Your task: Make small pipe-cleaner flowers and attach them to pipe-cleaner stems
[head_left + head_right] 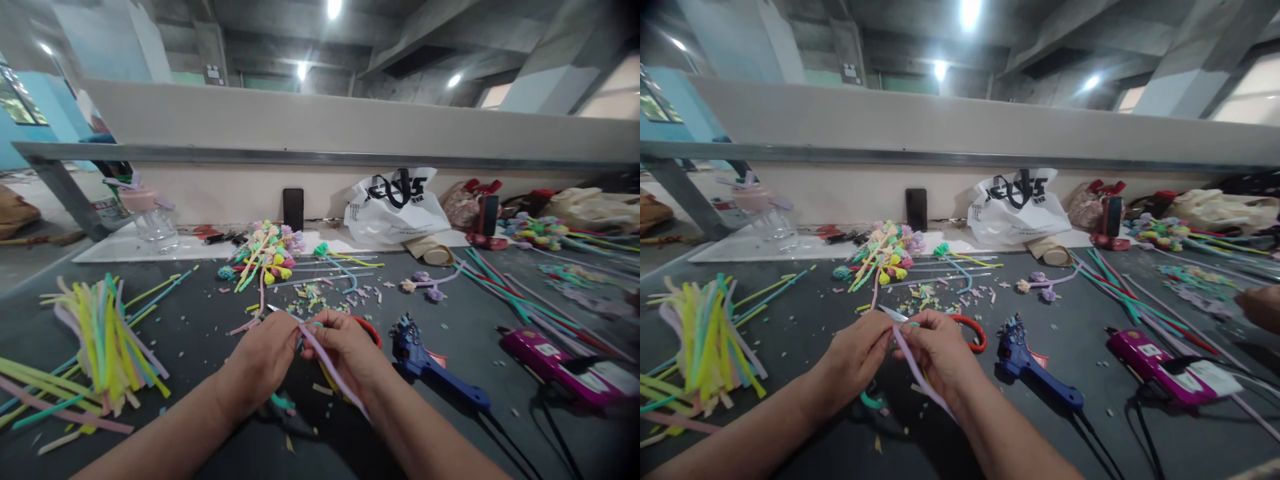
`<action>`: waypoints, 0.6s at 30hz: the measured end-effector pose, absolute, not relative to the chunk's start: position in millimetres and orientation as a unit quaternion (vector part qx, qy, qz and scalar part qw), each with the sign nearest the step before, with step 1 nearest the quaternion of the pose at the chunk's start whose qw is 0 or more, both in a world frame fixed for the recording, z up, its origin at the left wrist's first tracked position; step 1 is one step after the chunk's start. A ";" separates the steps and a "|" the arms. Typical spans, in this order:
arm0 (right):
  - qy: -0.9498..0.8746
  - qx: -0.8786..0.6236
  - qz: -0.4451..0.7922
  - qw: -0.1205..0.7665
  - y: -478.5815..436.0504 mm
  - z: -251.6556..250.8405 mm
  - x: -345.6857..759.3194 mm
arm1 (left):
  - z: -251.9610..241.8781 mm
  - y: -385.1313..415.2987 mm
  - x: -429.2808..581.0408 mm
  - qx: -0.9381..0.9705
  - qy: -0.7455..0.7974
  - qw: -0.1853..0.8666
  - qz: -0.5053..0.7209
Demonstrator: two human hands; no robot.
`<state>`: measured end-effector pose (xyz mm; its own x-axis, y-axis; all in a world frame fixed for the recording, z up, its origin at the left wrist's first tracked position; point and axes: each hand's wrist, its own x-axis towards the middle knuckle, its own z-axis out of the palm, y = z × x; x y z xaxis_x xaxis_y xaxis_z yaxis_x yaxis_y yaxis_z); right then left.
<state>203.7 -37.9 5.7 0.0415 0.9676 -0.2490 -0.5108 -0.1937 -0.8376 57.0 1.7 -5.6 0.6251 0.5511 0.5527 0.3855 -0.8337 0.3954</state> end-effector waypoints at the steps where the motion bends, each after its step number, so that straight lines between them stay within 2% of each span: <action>1: -0.274 -0.437 0.633 0.578 -37.4 4.8 203.1 | -4.0 -0.5 59.3 0.875 0.303 0.145 0.347; 3: -0.310 -0.453 0.606 0.576 -36.3 1.8 201.7 | 0.1 -4.5 64.3 0.827 0.393 0.222 0.334; 7: -0.423 -0.548 0.495 0.526 -34.8 -6.8 200.1 | 5.6 -6.0 71.3 0.659 0.512 0.492 0.248; 9: -0.520 -0.576 0.385 0.499 -35.2 -11.2 201.9 | 5.6 -2.3 71.0 0.564 0.496 0.622 0.224; 12: -0.702 -0.506 0.208 0.456 -36.3 -15.4 208.5 | 3.1 6.3 66.6 0.425 0.432 0.777 0.173; 15: -0.776 -0.435 0.143 0.434 -35.6 -15.7 216.1 | -1.1 12.5 62.1 0.361 0.387 0.838 0.134; 18: -0.753 -0.456 0.151 0.450 -33.5 -13.3 220.1 | -4.8 13.1 60.9 0.402 0.370 0.818 0.182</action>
<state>220.1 -33.5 -13.3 -0.1783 0.8222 0.5405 0.5505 0.5387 -0.6378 60.9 13.1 -4.8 0.6606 0.5946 -0.4583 -0.0004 0.6107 0.7919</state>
